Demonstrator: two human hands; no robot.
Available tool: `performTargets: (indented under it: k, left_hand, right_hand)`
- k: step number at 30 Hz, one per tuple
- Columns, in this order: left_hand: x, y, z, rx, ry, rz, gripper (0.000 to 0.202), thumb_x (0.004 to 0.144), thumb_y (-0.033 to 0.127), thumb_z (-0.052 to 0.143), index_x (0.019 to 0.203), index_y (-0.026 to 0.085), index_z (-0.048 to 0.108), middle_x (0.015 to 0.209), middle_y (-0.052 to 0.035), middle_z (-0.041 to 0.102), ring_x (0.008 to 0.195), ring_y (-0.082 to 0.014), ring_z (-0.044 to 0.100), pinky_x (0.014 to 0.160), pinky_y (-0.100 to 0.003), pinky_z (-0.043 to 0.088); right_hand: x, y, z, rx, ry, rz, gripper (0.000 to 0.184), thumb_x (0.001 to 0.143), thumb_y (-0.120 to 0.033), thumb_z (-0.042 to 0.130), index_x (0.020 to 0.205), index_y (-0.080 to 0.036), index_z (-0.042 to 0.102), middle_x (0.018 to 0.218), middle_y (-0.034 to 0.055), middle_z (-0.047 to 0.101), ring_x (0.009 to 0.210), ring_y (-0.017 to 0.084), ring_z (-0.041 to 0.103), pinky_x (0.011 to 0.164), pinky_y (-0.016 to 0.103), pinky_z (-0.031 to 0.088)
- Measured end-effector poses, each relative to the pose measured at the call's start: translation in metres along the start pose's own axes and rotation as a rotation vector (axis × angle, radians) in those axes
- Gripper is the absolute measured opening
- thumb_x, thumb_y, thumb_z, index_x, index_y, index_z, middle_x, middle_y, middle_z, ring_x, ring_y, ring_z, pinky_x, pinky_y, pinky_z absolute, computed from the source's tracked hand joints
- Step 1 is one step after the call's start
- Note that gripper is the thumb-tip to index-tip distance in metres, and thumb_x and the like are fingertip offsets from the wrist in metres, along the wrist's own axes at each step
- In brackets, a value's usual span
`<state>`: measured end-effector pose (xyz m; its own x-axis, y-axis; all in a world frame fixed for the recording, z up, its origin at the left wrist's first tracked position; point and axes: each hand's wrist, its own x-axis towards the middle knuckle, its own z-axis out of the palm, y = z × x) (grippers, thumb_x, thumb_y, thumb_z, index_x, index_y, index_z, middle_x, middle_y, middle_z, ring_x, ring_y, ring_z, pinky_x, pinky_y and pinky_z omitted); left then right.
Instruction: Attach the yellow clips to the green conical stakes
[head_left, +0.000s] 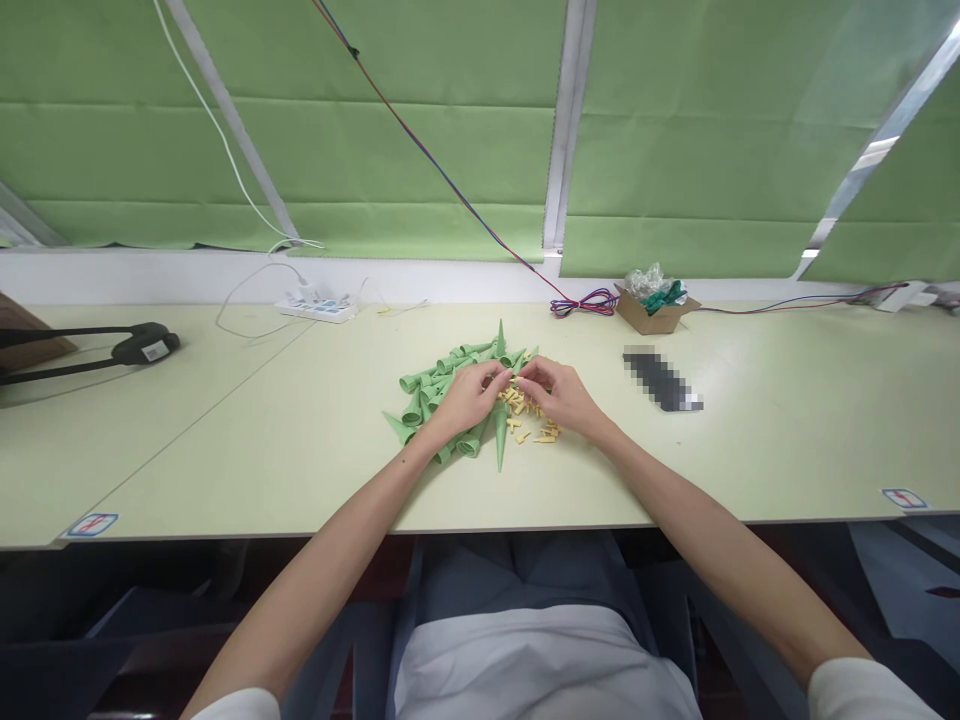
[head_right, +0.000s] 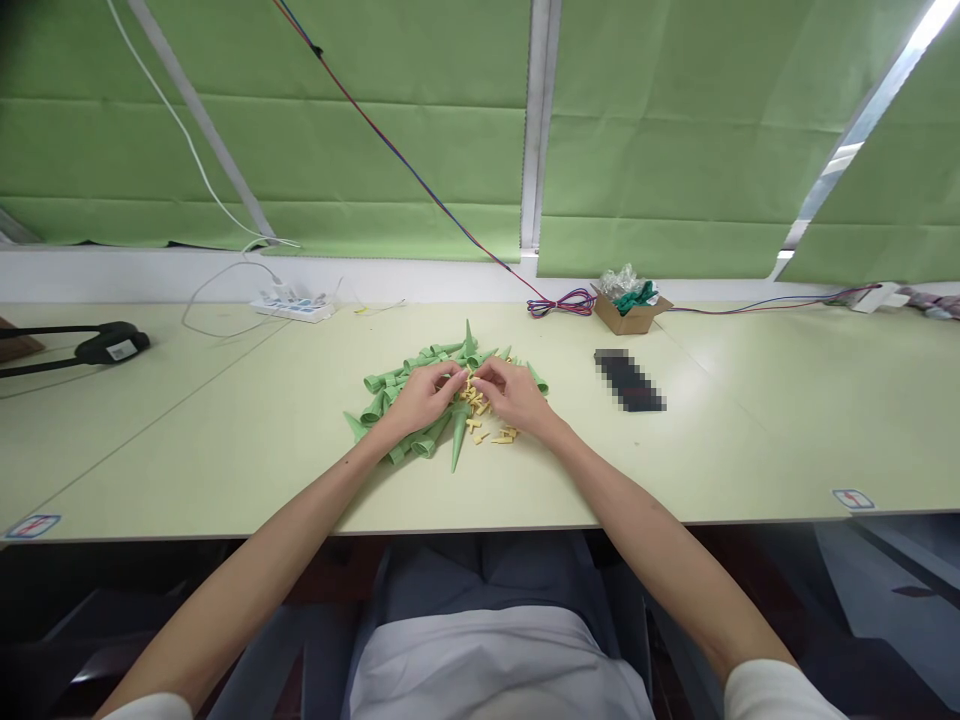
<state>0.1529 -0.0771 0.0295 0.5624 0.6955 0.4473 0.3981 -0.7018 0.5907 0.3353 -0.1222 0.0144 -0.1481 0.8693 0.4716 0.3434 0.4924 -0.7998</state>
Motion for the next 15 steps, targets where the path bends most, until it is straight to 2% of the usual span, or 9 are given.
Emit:
performTargets:
  k: [5,9,15]
  left_hand:
    - [0.000,0.001,-0.005,0.011,0.046,-0.012,0.036,0.097,0.041,0.043,0.073,0.018,0.056,0.069,-0.0008,0.058,0.063,-0.0148,0.049,0.064,-0.029,0.040]
    - [0.000,-0.001,-0.011,0.020,0.067,-0.033,0.030,0.095,0.042,0.048,0.082,0.018,0.060,0.077,-0.0020,0.064,0.065,-0.0152,0.052,0.063,-0.029,0.041]
    - [-0.001,0.000,-0.015,0.168,-0.171,0.007,0.028,0.088,0.042,0.057,0.078,0.019,0.068,0.077,-0.0035,0.066,0.067,-0.0175,0.056,0.064,-0.031,0.042]
  right_hand:
    - [0.002,0.002,-0.005,-0.011,0.033,-0.009,0.018,0.089,-0.038,0.059,0.085,-0.020,0.058,0.072,0.0010,0.063,0.062,0.015,0.059,0.062,0.030,0.049]
    - [0.003,0.004,-0.010,-0.034,0.095,-0.004,0.020,0.089,-0.039,0.058,0.083,-0.020,0.057,0.069,0.0002,0.061,0.059,0.014,0.057,0.061,0.030,0.048]
    - [0.003,0.006,-0.008,-0.098,0.099,-0.003,0.021,0.090,-0.041,0.057,0.084,-0.020,0.057,0.072,0.0016,0.063,0.061,0.015,0.059,0.062,0.030,0.049]
